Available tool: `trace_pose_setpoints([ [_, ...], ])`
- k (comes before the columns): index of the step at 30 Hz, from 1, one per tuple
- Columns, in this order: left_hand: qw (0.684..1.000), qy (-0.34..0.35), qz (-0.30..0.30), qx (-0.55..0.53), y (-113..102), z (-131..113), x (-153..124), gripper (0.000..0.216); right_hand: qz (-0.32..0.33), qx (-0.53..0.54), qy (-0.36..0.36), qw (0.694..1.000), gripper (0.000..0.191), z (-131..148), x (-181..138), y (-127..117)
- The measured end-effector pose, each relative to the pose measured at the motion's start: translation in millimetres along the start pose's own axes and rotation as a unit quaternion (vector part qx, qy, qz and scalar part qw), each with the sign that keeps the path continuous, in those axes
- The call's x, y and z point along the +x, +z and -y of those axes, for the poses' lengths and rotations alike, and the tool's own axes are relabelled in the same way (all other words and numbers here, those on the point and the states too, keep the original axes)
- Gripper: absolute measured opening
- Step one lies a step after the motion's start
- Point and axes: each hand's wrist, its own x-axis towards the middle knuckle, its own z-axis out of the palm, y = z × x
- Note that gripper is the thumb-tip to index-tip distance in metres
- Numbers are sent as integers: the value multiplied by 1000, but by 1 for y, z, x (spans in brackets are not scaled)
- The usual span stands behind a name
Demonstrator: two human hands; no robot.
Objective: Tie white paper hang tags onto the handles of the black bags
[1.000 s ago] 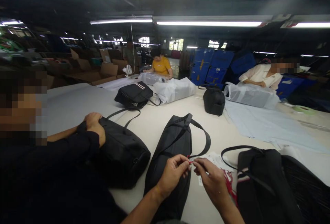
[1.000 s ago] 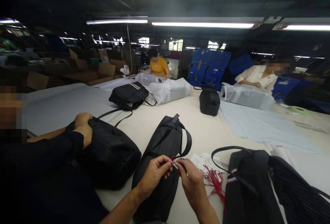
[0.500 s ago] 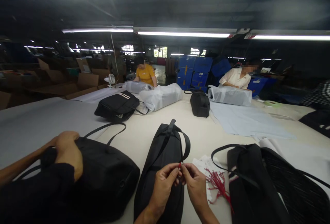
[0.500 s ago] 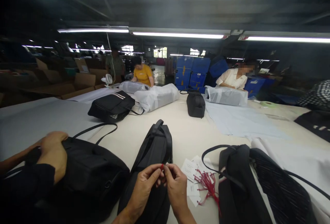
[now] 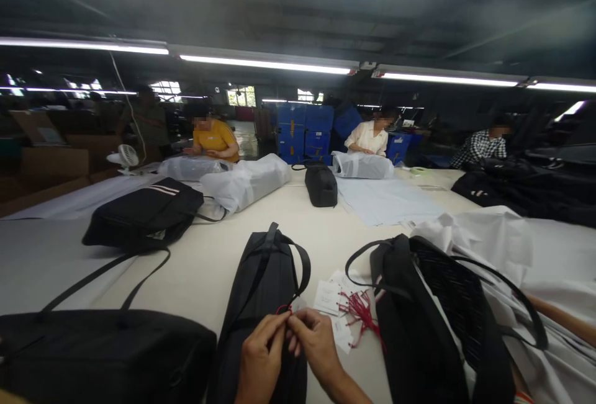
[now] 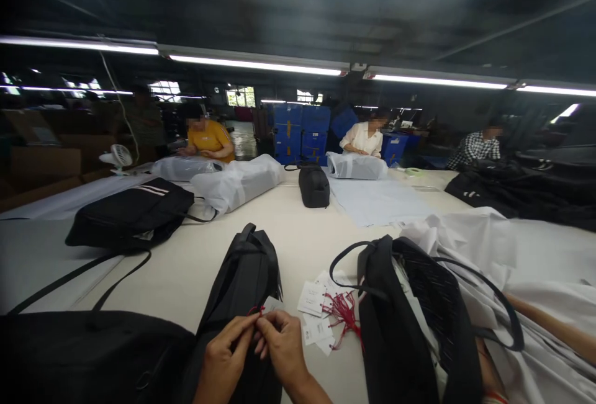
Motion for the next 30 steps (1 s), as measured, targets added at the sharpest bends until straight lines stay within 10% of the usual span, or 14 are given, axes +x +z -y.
trace_pose_setpoints([
  [9, 999, 24, 1, 25, -8, 12, -2, 14, 19, -12, -11, 1000, 54, -10, 2, 4],
  [19, 961, -220, 61, -155, -13, -5, 8, 44, 90, 10, 15, 996, 49, 8, -1, -5],
  [30, 998, -10, -15, -52, -11, -2, -3, 16, 75, 42, 38, 996, 51, 4, 1, -2],
])
